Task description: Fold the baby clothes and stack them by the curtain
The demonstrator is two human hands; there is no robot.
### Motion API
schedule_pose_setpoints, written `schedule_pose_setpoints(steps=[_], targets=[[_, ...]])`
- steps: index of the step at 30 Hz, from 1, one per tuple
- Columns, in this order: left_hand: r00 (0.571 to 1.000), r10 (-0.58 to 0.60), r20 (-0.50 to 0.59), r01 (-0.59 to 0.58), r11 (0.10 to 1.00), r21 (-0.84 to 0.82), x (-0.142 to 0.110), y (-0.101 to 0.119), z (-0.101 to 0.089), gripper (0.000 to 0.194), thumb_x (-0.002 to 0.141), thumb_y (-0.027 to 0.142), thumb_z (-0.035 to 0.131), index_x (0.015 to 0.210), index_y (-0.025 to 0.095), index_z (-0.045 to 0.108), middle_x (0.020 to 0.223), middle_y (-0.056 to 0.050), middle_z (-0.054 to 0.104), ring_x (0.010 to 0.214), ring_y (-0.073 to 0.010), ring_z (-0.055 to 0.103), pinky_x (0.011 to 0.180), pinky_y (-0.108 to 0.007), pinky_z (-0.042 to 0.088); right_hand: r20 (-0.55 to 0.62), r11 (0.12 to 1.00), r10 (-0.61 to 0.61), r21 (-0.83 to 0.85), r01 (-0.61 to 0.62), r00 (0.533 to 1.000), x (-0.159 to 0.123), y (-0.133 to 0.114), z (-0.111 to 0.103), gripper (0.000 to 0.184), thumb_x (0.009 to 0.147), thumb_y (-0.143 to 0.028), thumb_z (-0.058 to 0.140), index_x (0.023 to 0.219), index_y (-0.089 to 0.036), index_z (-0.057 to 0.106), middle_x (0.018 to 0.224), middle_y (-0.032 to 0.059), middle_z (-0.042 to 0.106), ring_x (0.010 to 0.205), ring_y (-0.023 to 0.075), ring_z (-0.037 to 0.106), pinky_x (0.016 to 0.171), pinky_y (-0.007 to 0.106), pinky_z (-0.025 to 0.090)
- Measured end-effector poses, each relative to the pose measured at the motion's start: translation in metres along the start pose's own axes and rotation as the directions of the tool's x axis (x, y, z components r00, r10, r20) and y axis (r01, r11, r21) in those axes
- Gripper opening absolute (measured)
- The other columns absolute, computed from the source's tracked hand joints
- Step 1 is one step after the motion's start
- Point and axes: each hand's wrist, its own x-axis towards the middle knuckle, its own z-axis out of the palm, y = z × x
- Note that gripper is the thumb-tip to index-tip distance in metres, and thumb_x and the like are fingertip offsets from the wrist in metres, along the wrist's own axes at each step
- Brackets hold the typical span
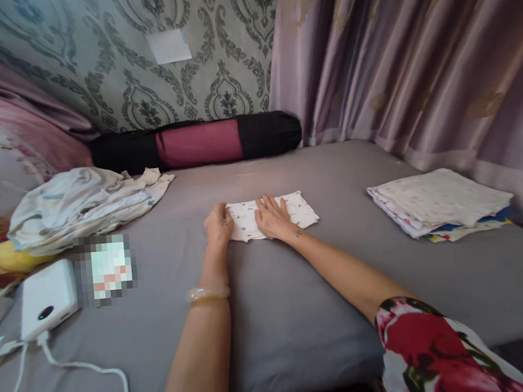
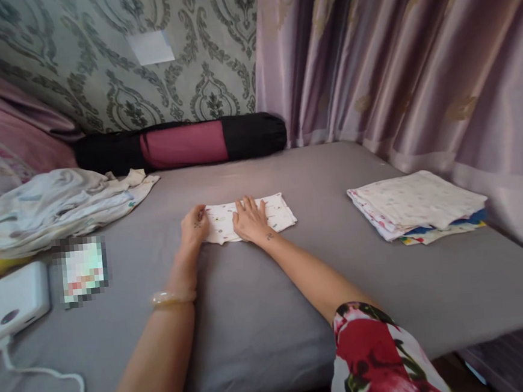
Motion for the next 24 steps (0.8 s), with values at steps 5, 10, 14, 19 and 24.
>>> schedule_pose_setpoints(steps=[5, 10, 14, 19, 24], targets=[[1.0, 0.019, 0.024, -0.02, 0.999, 0.049, 0.0, 0.0, 0.001, 0.04, 0.09, 0.019, 0.04, 0.125, 0.015, 0.059, 0.121, -0.013, 0.066, 0.115, -0.0243, 0.06, 0.096, -0.033, 0.045, 0.006, 1.0, 0.011, 0.016, -0.011, 1.0, 0.0, 0.0, 0.003, 0.053, 0.098, -0.033, 0.027, 0.146, -0.014, 0.036, 0.155, 0.0142, 0.031, 0.143, 0.0263, 0.023, 0.115, 0.052, 0.01], [0.999, 0.017, 0.038, -0.02, 0.996, 0.084, -0.002, 0.003, -0.001, 0.04, 0.09, 0.02, 0.041, 0.125, 0.016, 0.059, 0.121, -0.013, 0.066, 0.114, -0.0246, 0.06, 0.095, -0.033, 0.044, 0.027, 0.999, 0.006, 0.049, -0.007, 1.0, -0.001, 0.007, -0.007, 0.055, 0.098, -0.034, 0.025, 0.147, -0.011, 0.035, 0.155, 0.0155, 0.03, 0.143, 0.0279, 0.023, 0.115, 0.053, 0.012], [0.998, 0.027, 0.051, -0.032, 0.995, 0.096, -0.004, 0.005, -0.001, 0.04, 0.09, 0.019, 0.041, 0.126, 0.017, 0.058, 0.122, -0.013, 0.066, 0.115, -0.0244, 0.06, 0.095, -0.033, 0.044, 0.026, 0.997, 0.078, 0.017, -0.079, 0.997, -0.006, 0.023, -0.013, 0.055, 0.099, -0.035, 0.024, 0.146, -0.011, 0.036, 0.155, 0.0157, 0.03, 0.144, 0.027, 0.022, 0.116, 0.051, 0.009], [0.998, 0.024, 0.064, -0.031, 0.992, 0.12, -0.004, 0.005, -0.001, 0.041, 0.09, 0.022, 0.04, 0.127, 0.016, 0.057, 0.122, -0.014, 0.065, 0.115, -0.0255, 0.059, 0.095, -0.034, 0.044, 0.049, 0.996, 0.083, 0.017, -0.084, 0.995, -0.01, 0.033, -0.01, 0.054, 0.1, -0.036, 0.022, 0.147, -0.013, 0.035, 0.155, 0.0142, 0.029, 0.144, 0.0258, 0.021, 0.116, 0.05, 0.011], [0.999, 0.003, 0.044, -0.009, 0.99, 0.141, -0.005, 0.004, -0.003, 0.042, 0.089, 0.025, 0.042, 0.128, 0.015, 0.056, 0.122, -0.015, 0.064, 0.115, -0.0276, 0.058, 0.095, -0.037, 0.044, 0.106, 0.995, 0.078, 0.052, -0.084, 0.991, -0.007, 0.04, -0.014, 0.057, 0.099, -0.037, 0.019, 0.148, -0.012, 0.033, 0.156, 0.0141, 0.028, 0.144, 0.0262, 0.02, 0.116, 0.051, 0.012]])
